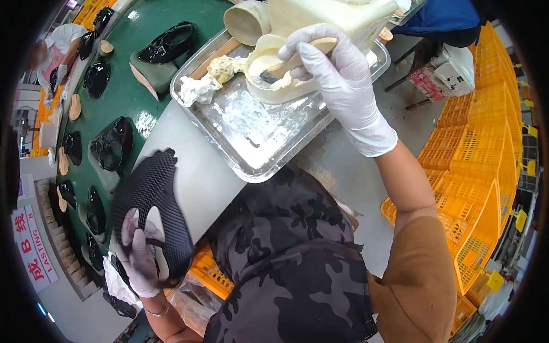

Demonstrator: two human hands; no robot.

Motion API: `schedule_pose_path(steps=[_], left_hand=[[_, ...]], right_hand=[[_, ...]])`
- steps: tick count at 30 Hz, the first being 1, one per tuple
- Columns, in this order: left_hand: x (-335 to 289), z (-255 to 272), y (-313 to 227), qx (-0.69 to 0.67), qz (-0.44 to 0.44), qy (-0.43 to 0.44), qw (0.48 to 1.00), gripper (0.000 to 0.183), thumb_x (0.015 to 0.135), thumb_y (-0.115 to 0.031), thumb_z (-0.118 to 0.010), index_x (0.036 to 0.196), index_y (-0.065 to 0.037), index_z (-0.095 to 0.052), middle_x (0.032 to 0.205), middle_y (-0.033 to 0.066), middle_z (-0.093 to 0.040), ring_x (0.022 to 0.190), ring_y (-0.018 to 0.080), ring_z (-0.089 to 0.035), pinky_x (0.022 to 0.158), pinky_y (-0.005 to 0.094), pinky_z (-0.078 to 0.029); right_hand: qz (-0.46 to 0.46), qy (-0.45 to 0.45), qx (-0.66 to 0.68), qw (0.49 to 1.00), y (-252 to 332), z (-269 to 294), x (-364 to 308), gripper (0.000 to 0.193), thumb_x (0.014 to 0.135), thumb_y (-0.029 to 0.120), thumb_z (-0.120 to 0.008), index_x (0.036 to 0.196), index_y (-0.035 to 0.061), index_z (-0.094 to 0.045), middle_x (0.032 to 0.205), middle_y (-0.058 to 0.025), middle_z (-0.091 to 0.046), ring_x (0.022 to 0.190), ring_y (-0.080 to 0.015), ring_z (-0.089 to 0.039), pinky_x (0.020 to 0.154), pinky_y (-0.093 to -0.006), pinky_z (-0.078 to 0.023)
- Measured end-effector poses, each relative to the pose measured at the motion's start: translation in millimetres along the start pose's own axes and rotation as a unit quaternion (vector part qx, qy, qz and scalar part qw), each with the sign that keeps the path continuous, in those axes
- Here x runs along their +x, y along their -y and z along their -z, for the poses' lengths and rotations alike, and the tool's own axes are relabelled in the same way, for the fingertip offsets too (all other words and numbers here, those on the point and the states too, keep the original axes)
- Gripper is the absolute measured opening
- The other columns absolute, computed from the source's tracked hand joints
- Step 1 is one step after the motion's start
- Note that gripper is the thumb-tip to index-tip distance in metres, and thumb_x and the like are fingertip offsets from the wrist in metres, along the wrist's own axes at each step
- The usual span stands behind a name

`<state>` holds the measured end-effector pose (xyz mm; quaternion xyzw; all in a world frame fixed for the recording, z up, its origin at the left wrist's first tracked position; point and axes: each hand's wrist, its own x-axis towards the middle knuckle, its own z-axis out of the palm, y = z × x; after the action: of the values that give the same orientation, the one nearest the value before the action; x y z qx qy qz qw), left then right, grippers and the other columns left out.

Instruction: The person applies a white adhesive substance to the soles of black shoes using a brush. They repeatedly dip the brush into a container of glue and spread it evenly across the textured bottom of each shoe. After coating a shoe, the person places it into a yellow plastic basket lined with a clear plastic bag.

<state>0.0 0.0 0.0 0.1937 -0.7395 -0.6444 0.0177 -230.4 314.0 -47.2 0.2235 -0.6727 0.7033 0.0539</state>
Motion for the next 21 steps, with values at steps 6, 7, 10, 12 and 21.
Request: schedule_pose_path(steps=[6,7,10,12,21], left_hand=[[18,-43,23,-0.235,0.023,0.152,0.96,0.035,0.087,-0.006,-0.039,0.117,0.012,-0.045,0.132,0.0156,-0.04,0.058,0.0204,-0.055,0.045,0.0252,-0.045],[25,-54,20,-0.219,0.07,0.182,0.956,0.037,0.087,-0.008,-0.04,0.118,0.011,-0.045,0.133,0.0148,-0.039,0.056,0.0204,-0.055,0.045,0.0254,-0.045],[41,-81,12,-0.292,0.255,0.228,0.893,0.042,0.084,-0.011,-0.044,0.122,0.005,-0.043,0.082,0.0157,-0.056,0.056,0.0208,-0.054,0.045,0.0251,-0.042],[45,-97,18,-0.331,0.313,0.223,0.862,0.044,0.083,-0.01,-0.046,0.123,0.007,-0.042,0.077,0.0158,-0.056,0.055,0.0211,-0.054,0.045,0.0264,-0.042],[52,-114,46,-0.306,0.418,0.282,0.807,0.033,0.091,-0.015,-0.038,0.119,-0.001,-0.049,0.06,0.0164,-0.053,0.043,0.015,-0.041,0.041,0.0239,-0.037]], right_hand=[[0.015,-0.046,-0.064,0.997,11,2,11,0.02,0.097,0.02,-0.043,0.1,0.0039,-0.054,0.093,-0.0066,-0.063,0.069,-0.0073,-0.057,0.064,-0.0195,-0.047],[0.02,-0.036,-0.039,0.998,15,4,13,0.019,0.096,0.02,-0.045,0.101,0.0038,-0.054,0.092,-0.007,-0.063,0.07,-0.0077,-0.058,0.064,-0.02,-0.047],[0.065,0.01,0.025,0.998,18,9,11,0.018,0.092,0.018,-0.053,0.102,0.0032,-0.052,0.092,-0.0095,-0.063,0.074,-0.0112,-0.06,0.065,-0.0229,-0.049],[0.146,0.075,0.065,0.984,15,-7,12,0.019,0.089,0.012,-0.056,0.103,0.0025,-0.048,0.095,-0.0128,-0.061,0.077,-0.0168,-0.061,0.064,-0.0268,-0.052],[0.375,0.15,0.021,0.914,12,-46,9,0.023,0.084,0.029,-0.063,0.096,0.0096,-0.058,0.083,-0.0057,-0.062,0.07,-0.0161,-0.06,0.063,-0.0251,-0.048]])
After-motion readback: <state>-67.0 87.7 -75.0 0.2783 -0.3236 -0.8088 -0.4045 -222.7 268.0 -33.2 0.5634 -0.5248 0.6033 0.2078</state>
